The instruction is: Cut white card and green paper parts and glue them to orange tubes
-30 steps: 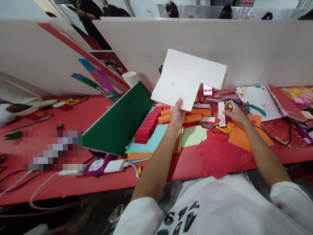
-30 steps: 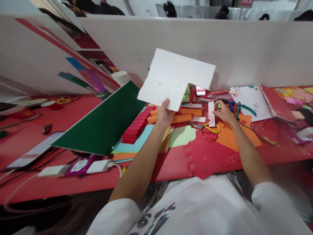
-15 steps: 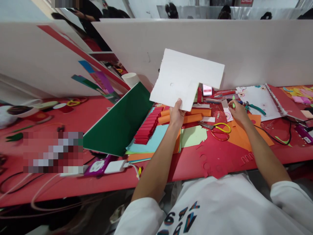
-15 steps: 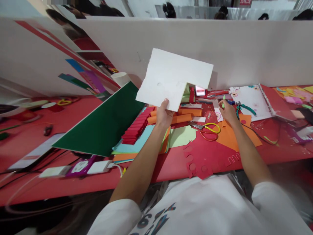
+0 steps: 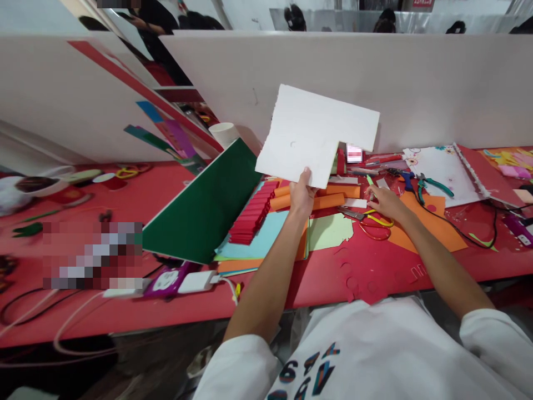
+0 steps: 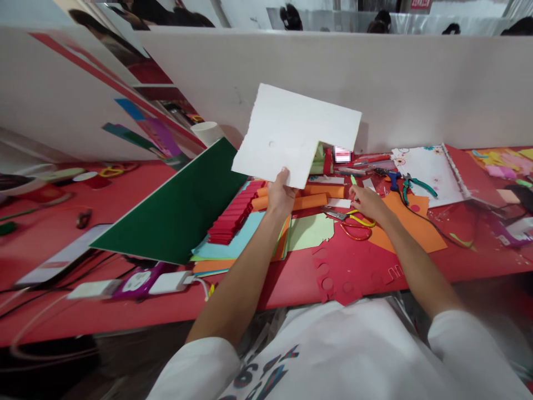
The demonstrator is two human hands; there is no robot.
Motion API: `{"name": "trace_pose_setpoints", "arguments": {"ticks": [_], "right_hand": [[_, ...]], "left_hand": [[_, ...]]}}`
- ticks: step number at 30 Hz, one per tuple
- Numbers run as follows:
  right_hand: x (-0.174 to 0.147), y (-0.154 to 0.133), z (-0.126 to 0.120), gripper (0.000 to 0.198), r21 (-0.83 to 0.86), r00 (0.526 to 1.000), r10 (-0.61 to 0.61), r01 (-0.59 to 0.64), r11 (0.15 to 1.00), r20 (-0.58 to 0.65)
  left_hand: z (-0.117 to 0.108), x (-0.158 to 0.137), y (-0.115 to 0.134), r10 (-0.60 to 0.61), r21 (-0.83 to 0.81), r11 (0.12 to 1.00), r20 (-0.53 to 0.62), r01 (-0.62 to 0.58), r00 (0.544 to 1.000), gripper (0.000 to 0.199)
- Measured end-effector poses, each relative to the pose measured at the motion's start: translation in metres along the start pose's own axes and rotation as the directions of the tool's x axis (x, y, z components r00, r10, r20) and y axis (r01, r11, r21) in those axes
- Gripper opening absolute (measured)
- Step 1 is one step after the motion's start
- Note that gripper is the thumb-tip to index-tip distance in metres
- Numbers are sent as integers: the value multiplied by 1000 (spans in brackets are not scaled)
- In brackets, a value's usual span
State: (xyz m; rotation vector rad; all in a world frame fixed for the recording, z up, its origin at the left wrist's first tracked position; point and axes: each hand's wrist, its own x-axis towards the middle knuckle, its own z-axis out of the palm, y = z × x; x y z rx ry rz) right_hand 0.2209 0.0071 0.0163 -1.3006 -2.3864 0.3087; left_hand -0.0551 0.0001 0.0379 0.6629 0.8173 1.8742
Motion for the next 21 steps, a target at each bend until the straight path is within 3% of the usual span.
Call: {"name": "trace_pose_setpoints", "arguments": {"ticks": [9,14,17,21], "right_hand": [[6,12,2,25,26,1000,-22,22,999,9],[7,12,2,19,12,999,-50,51,999,-7],[7,8,-2,16,31,997,-80,80,996,-4],[2,-5,-10,9,241,982,-185,170,956,38]], "left_hand": [[6,-7,2,-48,10,999,49,47,998,41],[9,-12,4,-145,78,987,44,141,988,52],[12,-15,4,-188,66,980,21,186,982,43],[17,-18,0,-190,25,981,2,190,982,25]]}}
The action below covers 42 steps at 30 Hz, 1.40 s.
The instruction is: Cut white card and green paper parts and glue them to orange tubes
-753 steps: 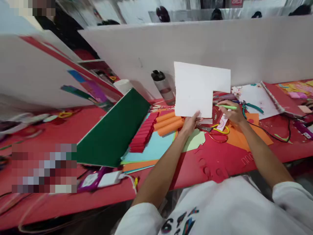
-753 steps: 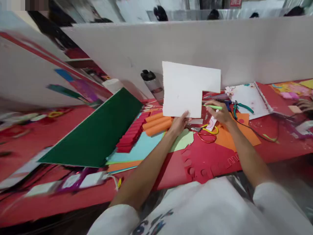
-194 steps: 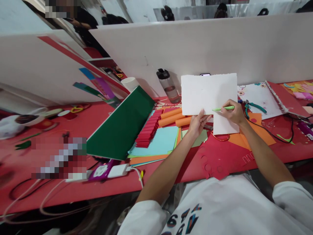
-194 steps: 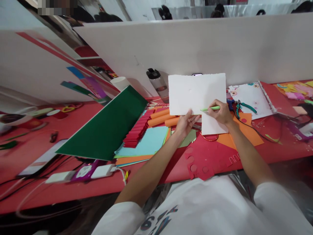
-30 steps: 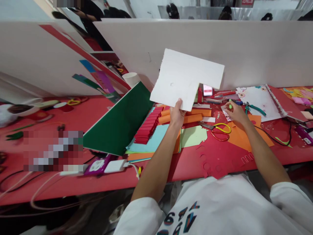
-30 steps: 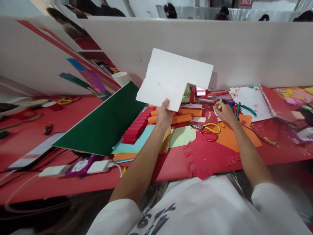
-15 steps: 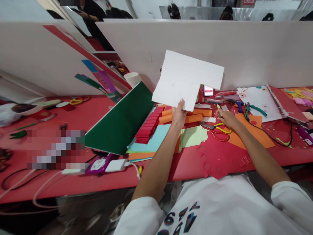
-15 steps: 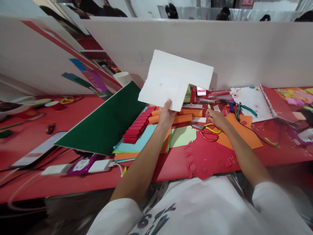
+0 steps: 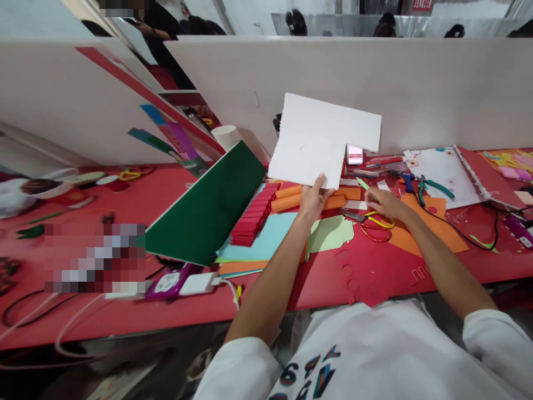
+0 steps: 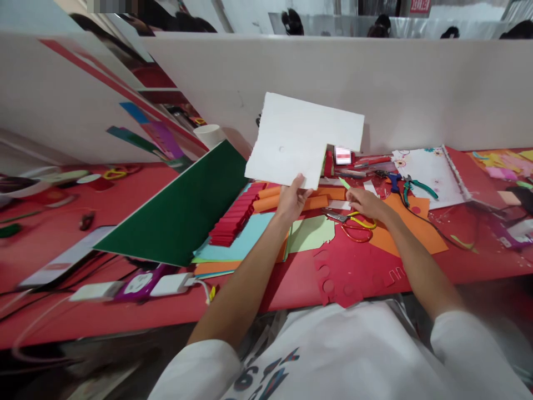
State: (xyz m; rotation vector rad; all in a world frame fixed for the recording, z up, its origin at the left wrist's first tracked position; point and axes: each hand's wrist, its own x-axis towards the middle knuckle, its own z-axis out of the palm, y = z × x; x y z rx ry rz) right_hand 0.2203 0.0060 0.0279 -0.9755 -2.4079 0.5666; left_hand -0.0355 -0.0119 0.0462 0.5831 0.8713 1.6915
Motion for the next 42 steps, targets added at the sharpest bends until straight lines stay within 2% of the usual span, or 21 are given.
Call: {"name": "trace_pose_setpoints", "arguments": {"ticks": [2,5,9,11,13,16,19,24,27,31,36,40,42], "right_hand": [[-2,-10,-1,7,102,999,-31,33,994,-13],[-3,-24,-1,15,266,992,-49,79,961,-117],[-3,-34,-1,23,475,943,15,154,867,-333],[-3,-35,-2,23,551,922,58,178,815,-384],[-3,-35,-3,21,542,907,81,174,822,-414],[-4,-36,-4,16,400,891,93,104,911,-444],[-5,-36,-3,13,267,900,92,28,963,-427],[-3,-31,0,7,65,893,2,30,997,-450],[-2,-28,2,10,-1,895,-57,63,998,-443],[-2,-28,1,11,19,908,-56,71,997,-416],[-4,-35,-2,10,149,909,2,66,987,-417],[-7,-40,-7,19,278,883,43,100,955,-467],[-8,-40,-10,27,417,867,87,147,897,-491]], "left_hand": [[2,-1,-4,7,-29,1000,-12,-7,1000,22],[6,-5,-11,2,-54,999,-14,-3,1000,21],[12,-14,-24,-29,28,999,68,27,997,24],[15,-21,-32,-50,78,996,112,42,992,30],[19,-28,-39,-67,96,994,157,52,985,37],[23,-36,-47,-111,92,991,218,92,970,44],[26,-41,-51,-154,85,987,243,138,958,50],[27,-43,-53,-173,130,981,262,143,949,54],[26,-44,-54,-164,152,981,280,125,946,55],[24,-43,-55,-156,164,980,281,113,947,49],[24,-41,-56,-128,178,980,226,89,966,44],[24,-39,-55,-110,172,982,193,77,975,48],[24,-38,-55,-108,161,984,177,79,978,48]]}}
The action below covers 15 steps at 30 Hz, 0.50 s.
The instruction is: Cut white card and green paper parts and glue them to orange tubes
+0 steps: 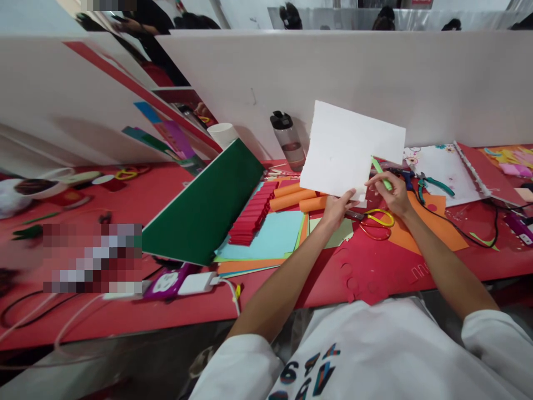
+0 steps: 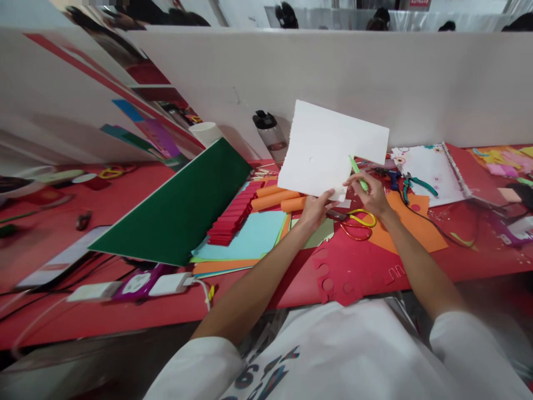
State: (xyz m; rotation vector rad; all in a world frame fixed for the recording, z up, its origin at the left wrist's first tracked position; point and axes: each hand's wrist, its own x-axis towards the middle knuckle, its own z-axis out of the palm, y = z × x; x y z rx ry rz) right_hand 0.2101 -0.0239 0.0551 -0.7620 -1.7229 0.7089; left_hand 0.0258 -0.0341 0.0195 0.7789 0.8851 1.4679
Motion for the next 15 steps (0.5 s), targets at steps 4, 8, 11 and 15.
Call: {"name": "trace_pose_setpoints", "arguments": {"ticks": [4,8,11,15], "right_hand": [[4,6,-9,49,274,993,114,-100,957,-36],[10,19,-16,57,380,987,160,-138,915,-26],[12,27,-18,56,353,977,204,-171,920,-58],[12,32,-16,54,308,965,254,-222,925,-65]], "left_hand": [[-1,2,-1,-5,-11,1000,-36,4,999,45],[-3,4,-2,-4,-21,1000,-47,3,999,45],[-4,5,-2,2,-22,1000,-45,-3,999,43],[-3,4,-1,-1,-25,1000,-38,0,999,44]]}}
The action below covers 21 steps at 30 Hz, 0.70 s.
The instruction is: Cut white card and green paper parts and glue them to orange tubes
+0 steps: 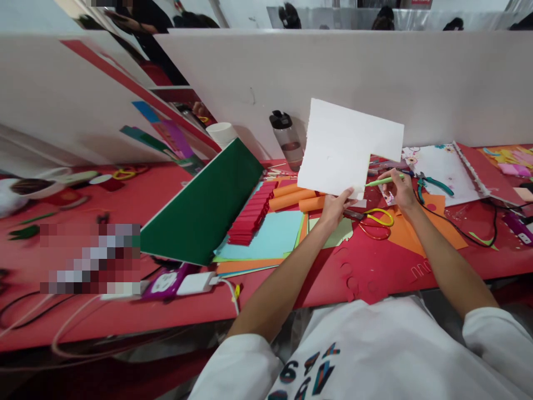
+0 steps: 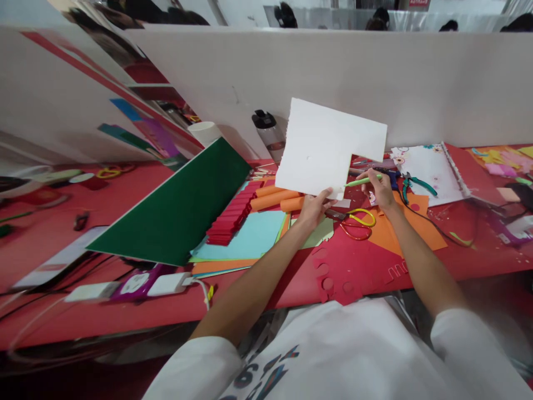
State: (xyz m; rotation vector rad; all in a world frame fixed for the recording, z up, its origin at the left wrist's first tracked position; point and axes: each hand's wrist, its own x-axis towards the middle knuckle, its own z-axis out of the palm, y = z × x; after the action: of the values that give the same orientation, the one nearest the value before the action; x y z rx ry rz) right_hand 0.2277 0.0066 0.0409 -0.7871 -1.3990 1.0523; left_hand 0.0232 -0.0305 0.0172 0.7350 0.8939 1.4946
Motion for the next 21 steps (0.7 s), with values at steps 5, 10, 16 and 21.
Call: {"name": "trace_pose_setpoints", "arguments": {"ticks": [5,10,16,21], "right_hand": [[-2,1,1,53,-16,997,37,-36,999,69],[-4,-3,1,46,-43,993,57,-53,998,102],[-7,-12,-3,33,-119,973,86,-61,991,216],[-7,-18,-4,30,-297,957,73,15,955,282]], "left_hand": [[2,-2,1,-16,-14,1000,2,16,1000,51],[-1,-2,0,-24,-25,999,51,25,998,57],[-7,-1,2,-39,-62,997,159,49,987,60],[-9,-1,6,-66,-15,998,148,69,987,66]]}}
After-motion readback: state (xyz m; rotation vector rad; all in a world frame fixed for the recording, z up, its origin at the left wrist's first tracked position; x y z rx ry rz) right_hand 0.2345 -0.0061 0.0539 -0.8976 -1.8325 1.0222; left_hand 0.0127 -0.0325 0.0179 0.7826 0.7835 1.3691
